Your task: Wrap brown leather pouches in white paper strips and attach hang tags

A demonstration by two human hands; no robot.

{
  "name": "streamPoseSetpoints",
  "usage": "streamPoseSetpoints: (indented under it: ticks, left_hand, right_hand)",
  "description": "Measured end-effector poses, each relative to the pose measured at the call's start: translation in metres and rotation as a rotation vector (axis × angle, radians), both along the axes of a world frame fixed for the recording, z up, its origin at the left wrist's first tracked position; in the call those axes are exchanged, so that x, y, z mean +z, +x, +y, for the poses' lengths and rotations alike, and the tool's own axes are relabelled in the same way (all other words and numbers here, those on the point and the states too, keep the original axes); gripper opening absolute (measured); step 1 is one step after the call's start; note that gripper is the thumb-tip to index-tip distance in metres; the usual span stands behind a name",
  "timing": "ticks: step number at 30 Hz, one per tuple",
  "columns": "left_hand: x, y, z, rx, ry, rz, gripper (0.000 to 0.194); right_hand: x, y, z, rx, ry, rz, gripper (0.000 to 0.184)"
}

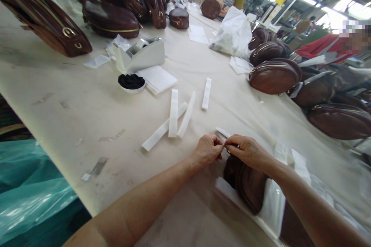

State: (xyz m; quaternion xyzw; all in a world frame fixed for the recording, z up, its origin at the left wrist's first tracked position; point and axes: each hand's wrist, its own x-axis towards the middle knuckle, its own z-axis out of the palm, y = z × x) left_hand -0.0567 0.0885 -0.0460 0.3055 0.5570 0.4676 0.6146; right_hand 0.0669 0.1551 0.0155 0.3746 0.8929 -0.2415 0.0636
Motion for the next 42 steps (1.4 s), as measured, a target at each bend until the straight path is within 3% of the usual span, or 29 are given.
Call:
streamPoseSetpoints:
  ticks: [7,13,19,26,31,37,42]
  left_hand:
    - [0.001,-0.002,-0.001,-0.026,-0.027,-0.045,0.016]
    - [0.007,-0.005,-0.001,0.054,-0.033,-0.269,0.015]
    - [0.01,-0.009,0.0,0.085,-0.083,-0.525,0.013]
    - [0.011,-0.014,0.0,0.071,-0.055,-0.705,0.011]
    - [0.006,-0.015,0.001,0.086,0.002,-0.741,0.015]
    - [0.001,-0.017,0.003,0.098,0.043,-0.762,0.018]
    - [0.003,-0.015,-0.001,0.1,0.058,-0.763,0.022]
  right_hand:
    - [-0.002,0.003,-0.001,-0.016,0.034,-0.002,0.022]
    - [-0.003,0.003,-0.006,-0.004,0.066,-0.001,0.02]
    - [0.011,0.011,-0.005,0.026,0.03,0.013,0.022]
    - [0.026,0.025,-0.008,-0.034,-0.03,-0.005,0.031]
    - [0.014,0.04,-0.025,-0.077,0.098,0.092,0.033]
    - [0.005,0.047,-0.046,0.007,0.319,0.067,0.033]
    - [0.011,0.049,-0.051,0.109,0.306,0.006,0.037]
